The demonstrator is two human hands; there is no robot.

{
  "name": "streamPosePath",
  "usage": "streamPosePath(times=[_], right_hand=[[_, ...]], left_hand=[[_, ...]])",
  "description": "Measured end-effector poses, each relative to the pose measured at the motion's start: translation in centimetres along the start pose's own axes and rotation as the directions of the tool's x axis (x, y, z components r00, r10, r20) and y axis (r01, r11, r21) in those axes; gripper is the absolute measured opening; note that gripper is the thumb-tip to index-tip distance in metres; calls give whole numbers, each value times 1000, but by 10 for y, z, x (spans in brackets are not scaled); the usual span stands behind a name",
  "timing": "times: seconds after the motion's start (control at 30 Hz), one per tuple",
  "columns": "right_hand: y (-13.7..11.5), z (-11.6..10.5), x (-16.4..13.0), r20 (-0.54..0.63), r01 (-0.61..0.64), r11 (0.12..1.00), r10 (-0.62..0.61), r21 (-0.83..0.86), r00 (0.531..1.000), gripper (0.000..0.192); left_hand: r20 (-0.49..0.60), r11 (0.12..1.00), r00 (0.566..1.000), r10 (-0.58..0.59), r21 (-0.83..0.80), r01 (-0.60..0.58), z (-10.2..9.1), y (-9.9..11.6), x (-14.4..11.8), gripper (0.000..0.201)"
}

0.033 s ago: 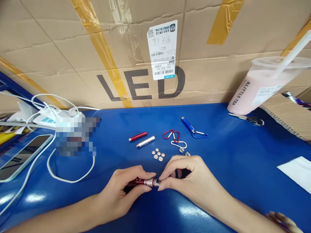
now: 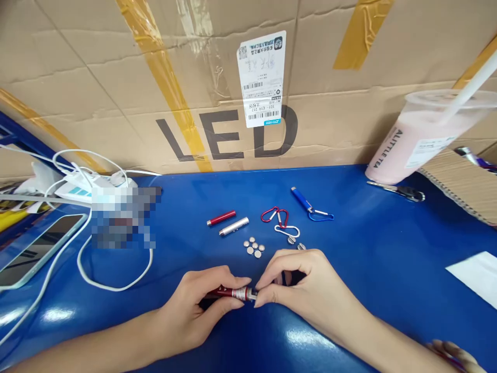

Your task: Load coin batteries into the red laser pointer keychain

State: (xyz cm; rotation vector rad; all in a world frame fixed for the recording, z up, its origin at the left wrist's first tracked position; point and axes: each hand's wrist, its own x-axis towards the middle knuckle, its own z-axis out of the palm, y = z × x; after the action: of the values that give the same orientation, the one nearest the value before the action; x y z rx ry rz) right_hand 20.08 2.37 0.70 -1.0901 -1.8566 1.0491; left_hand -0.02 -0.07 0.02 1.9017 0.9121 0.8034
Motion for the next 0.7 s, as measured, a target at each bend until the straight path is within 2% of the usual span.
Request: streamPosePath(times=[0.1,0.27,0.43,0.57,0.7], right_hand=[[3,1,-1,44,-17,999,18,-32,999,23],[2,0,-3,115,57,996,-48,-75,992,22],[-1,3,-6,66,78,993,-72,-86,995,21],[-1,6,-8,64,-9,998,14,-67,998,19],[-2,7,-8,85,-116,993,118,-31,989,20]], left_hand=[[38,999,999,26,30,-28,0,2,-1,17],[94,994,995,25,102,-35,-1,3,-2,17],[97,980,994,55,188,-73,0,1,-2,21],[109,942,988,109,306,-138,1,-2,-3,26],[110,919,984,140,356,-171,1,-4,-2,25]])
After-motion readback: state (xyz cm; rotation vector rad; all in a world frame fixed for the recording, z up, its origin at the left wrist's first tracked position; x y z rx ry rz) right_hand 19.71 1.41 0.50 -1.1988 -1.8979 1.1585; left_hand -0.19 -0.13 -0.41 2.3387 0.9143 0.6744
